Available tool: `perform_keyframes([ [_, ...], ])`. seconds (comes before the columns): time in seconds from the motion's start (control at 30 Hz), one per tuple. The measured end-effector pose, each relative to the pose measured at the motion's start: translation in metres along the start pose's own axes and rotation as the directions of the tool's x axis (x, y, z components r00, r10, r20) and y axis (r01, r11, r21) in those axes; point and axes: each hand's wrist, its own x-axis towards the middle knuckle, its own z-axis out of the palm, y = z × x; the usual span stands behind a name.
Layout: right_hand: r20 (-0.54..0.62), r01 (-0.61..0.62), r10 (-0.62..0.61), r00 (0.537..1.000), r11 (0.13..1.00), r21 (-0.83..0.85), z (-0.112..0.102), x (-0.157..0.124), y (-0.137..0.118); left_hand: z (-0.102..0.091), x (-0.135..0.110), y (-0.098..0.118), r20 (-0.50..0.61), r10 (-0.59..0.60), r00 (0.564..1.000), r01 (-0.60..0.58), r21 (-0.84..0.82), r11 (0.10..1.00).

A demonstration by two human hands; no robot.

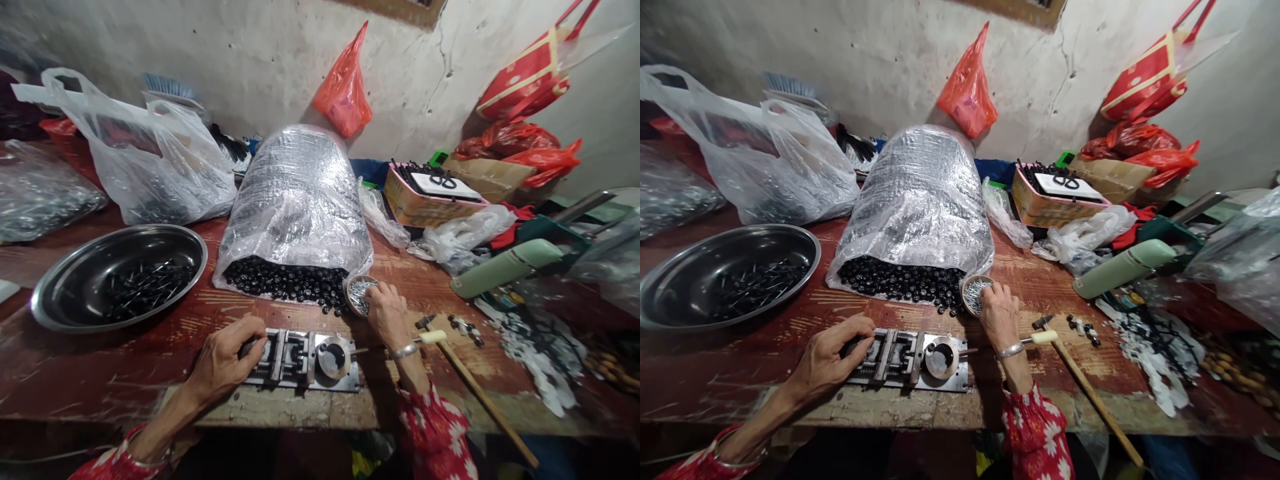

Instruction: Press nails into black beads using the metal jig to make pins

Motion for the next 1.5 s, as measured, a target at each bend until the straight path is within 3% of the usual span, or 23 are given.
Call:
perform_keyframes([
  [0.27, -0.103, -0.015, 0.033, 0.994, 0.985, 0.173, 0.0, -0.01, 0.001, 0.001, 0.0, -0.001, -0.015, 0.019, 1.0, -0.019, -0.011, 1.0],
  [0.43, -0.156, -0.004, 0.045, 0.987, 0.966, 0.257, -0.01, -0.017, -0.012, 0.001, 0.001, 0.001, -0.01, 0.016, 1.0, -0.016, -0.023, 1.0],
  [0.63, -0.114, 0.17, -0.136, 0.984, 0.904, 0.392, -0.026, -0.042, -0.065, 0.001, 0.004, 0.005, -0.042, 0.039, 0.998, -0.041, -0.045, 0.998],
  [0.8, -0.061, 0.29, -0.287, 0.956, 0.89, 0.353, -0.03, -0.064, -0.117, 0.001, 0.003, 0.005, -0.052, 0.027, 0.998, -0.03, -0.069, 0.997],
  [0.93, -0.037, 0.35, -0.359, 0.933, 0.877, 0.328, -0.025, -0.073, -0.142, 0.001, 0.002, 0.005, -0.054, 0.035, 0.998, -0.039, -0.064, 0.997],
  [1.1, 0.009, 0.337, -0.349, 0.937, 0.912, 0.233, -0.02, -0.078, -0.15, 0.001, 0.002, 0.005, -0.071, 0.049, 0.996, -0.054, -0.069, 0.996],
  [1.5, -0.059, 0.29, -0.286, 0.956, 0.906, 0.309, -0.017, -0.077, -0.152, 0.001, 0.002, 0.004, -0.053, 0.044, 0.998, -0.048, -0.077, 0.996],
])
